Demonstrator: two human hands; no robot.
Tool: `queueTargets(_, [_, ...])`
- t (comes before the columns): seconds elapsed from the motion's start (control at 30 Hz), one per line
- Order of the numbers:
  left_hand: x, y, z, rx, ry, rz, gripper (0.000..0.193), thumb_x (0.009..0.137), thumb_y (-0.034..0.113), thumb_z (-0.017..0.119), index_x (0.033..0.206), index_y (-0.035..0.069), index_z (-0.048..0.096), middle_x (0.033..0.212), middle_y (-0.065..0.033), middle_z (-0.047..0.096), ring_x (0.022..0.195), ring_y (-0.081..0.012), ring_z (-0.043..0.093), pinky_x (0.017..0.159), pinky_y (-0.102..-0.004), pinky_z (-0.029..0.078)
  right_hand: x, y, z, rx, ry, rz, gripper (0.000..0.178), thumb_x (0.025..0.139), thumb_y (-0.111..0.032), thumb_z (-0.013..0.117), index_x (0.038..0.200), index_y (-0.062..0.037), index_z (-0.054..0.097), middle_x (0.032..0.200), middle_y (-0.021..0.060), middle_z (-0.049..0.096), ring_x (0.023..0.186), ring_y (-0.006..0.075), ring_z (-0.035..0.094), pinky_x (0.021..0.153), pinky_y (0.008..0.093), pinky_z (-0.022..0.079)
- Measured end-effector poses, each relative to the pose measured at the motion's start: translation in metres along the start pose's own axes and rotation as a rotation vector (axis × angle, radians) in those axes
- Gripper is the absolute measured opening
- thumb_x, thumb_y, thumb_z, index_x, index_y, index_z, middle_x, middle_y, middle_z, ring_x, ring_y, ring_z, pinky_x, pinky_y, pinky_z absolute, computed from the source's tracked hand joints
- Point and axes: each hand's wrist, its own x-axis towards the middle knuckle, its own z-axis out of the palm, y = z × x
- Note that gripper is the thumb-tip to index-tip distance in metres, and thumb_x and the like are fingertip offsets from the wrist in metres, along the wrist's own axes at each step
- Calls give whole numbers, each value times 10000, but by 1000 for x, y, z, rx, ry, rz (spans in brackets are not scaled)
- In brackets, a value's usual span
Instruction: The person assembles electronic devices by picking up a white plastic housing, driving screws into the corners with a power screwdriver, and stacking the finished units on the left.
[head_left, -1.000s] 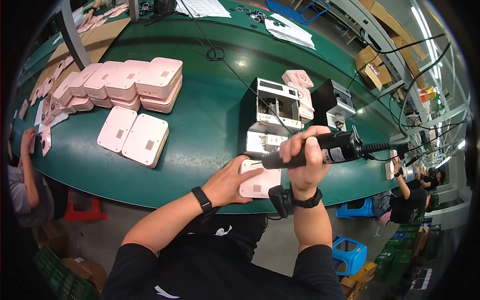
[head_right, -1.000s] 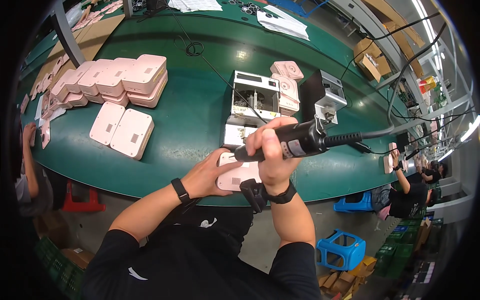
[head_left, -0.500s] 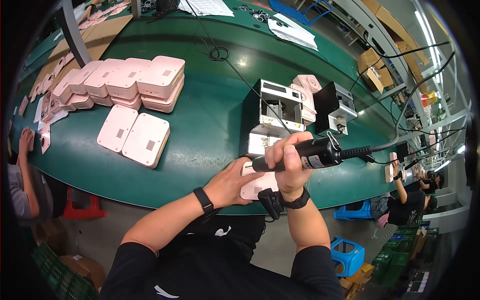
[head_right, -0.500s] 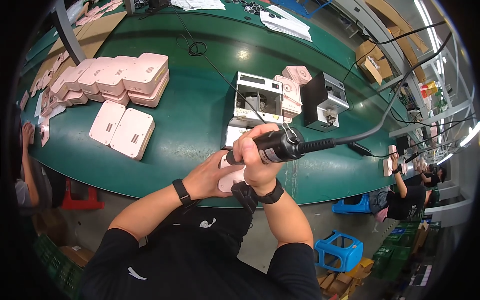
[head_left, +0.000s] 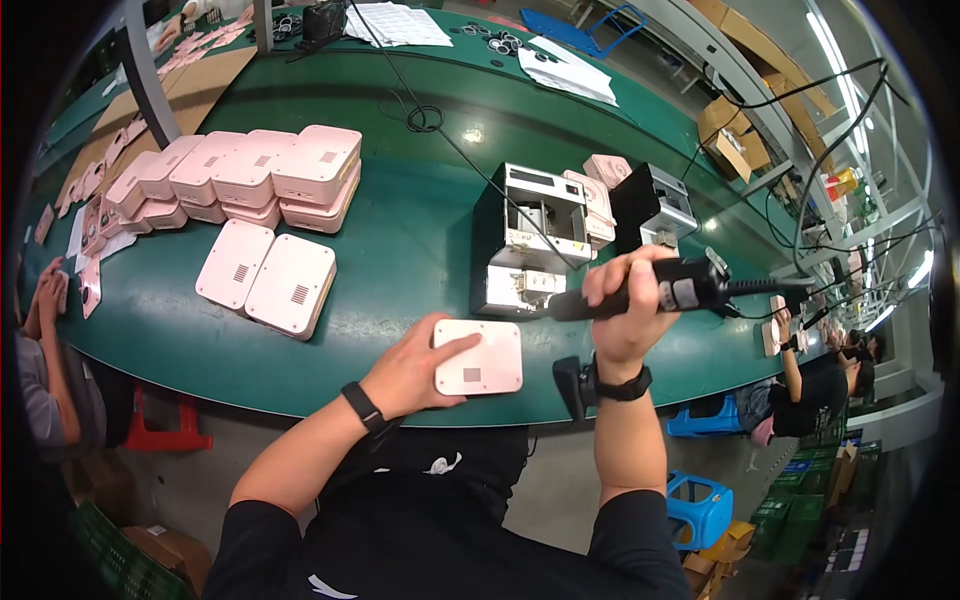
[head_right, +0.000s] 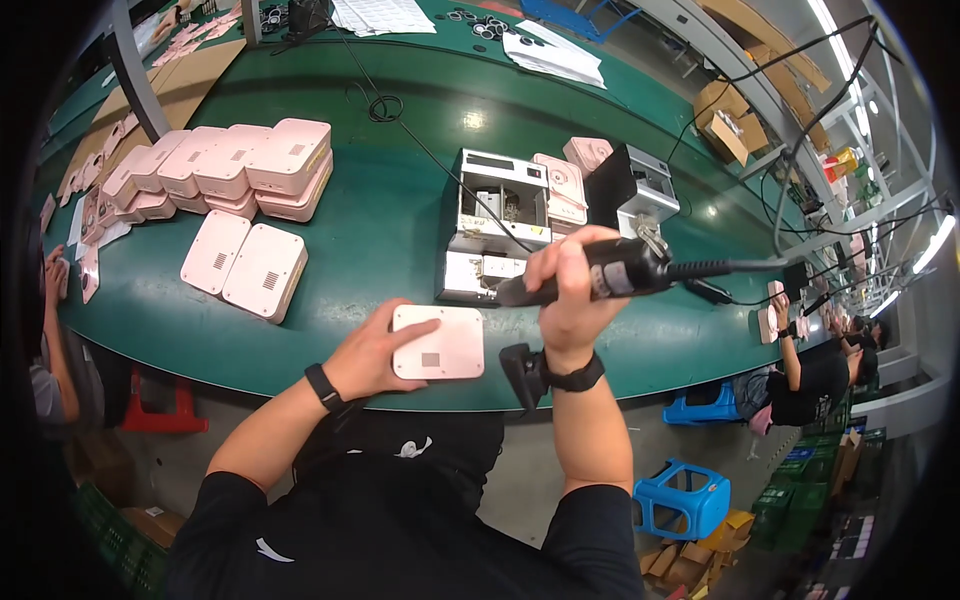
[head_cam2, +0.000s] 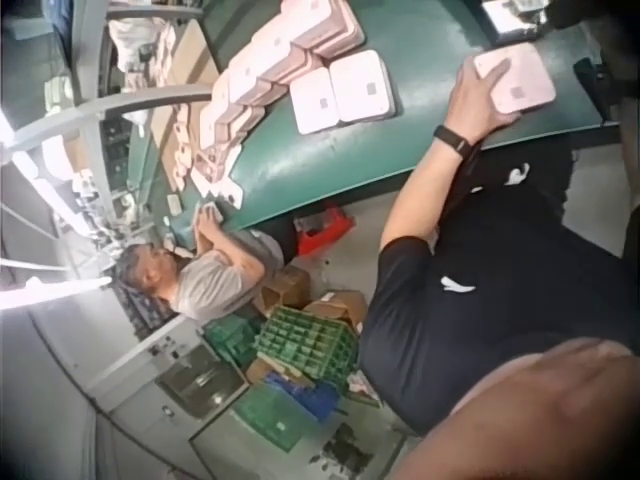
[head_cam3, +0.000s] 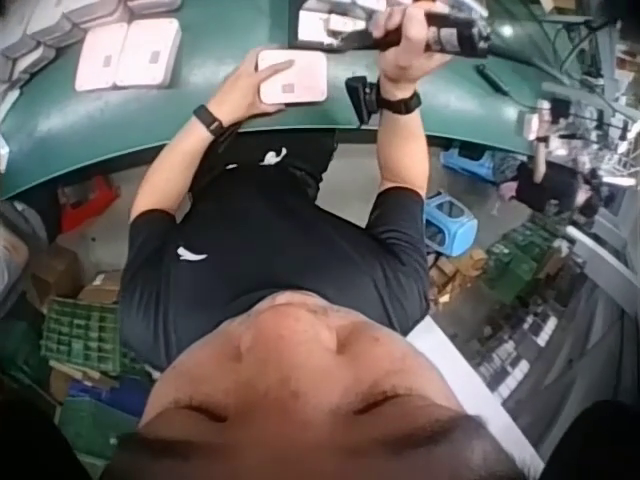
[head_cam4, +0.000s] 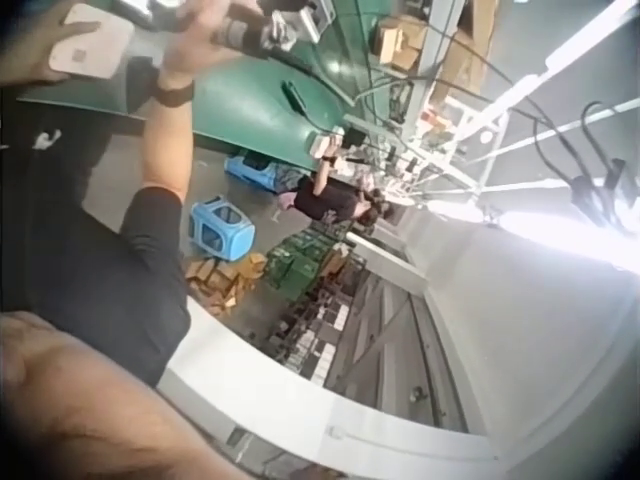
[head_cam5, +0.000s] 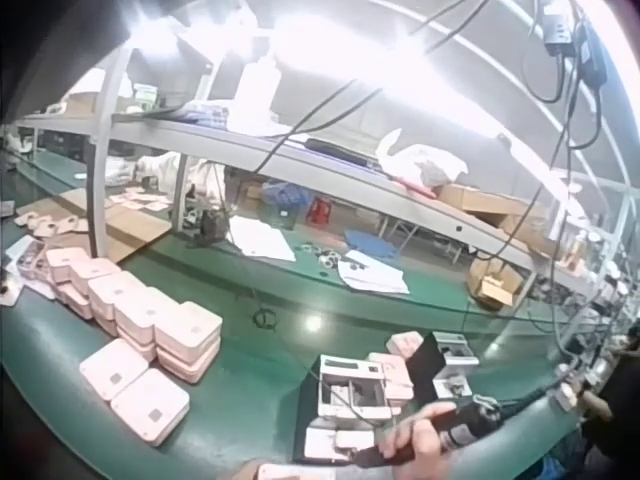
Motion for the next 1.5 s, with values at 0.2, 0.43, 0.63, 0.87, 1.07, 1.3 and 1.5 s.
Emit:
queueTargets(0.2, [4,-4,-12,38,10,-96,816,619,277,886,1370,233,570,1352,-171,430,1172,-379,548,981,-423,500,24,17,-11,-107,66,-5,128,940,-147,543,972,-38,485,664,72,498,506,163,473,495,337,437])
queueTargets(0.43, [6,-10,-11,-4,42,-74,819,612,243,887,1367,244,569,1352,-164,430,1164,-380,553,972,-428,505,-18,-5,-12,-33,-12,151,136,937,-157,538,988,-50,472,661,76,493,499,164,461,500,342,427])
queueTargets(0.63, [7,-9,-10,14,57,-68,835,601,220,885,1369,254,561,1343,-155,433,1178,-369,547,968,-429,507,-47,-10,-11,-2,-53,183,136,919,-144,518,1003,-62,450,647,79,477,486,166,434,496,346,429])
queueTargets(0.87, [7,-8,-9,3,64,-58,843,595,213,886,1371,254,557,1344,-162,429,1176,-375,546,969,-434,505,-61,11,-19,-37,-15,162,138,900,-137,521,994,-66,448,648,84,477,482,165,420,483,349,426])
queueTargets(1.07, [7,-10,-10,13,72,-56,841,594,212,886,1368,253,559,1338,-163,430,1176,-379,545,970,-435,504,-63,13,-18,5,-46,159,135,901,-134,527,986,-65,449,646,78,474,487,163,427,490,347,427])
queueTargets(1.3, [6,-11,-7,-2,73,-37,830,597,217,885,1362,253,566,1334,-160,429,1169,-374,550,970,-435,506,-26,2,-12,22,8,57,134,930,-151,530,982,-53,455,653,70,484,501,167,456,513,342,430])
queueTargets(1.5, [7,-9,-7,-3,54,-68,805,607,236,886,1353,231,581,1347,-165,430,1161,-377,548,972,-421,501,16,12,-9,-88,64,-38,131,949,-166,517,948,-50,457,655,68,491,505,171,475,506,347,429])
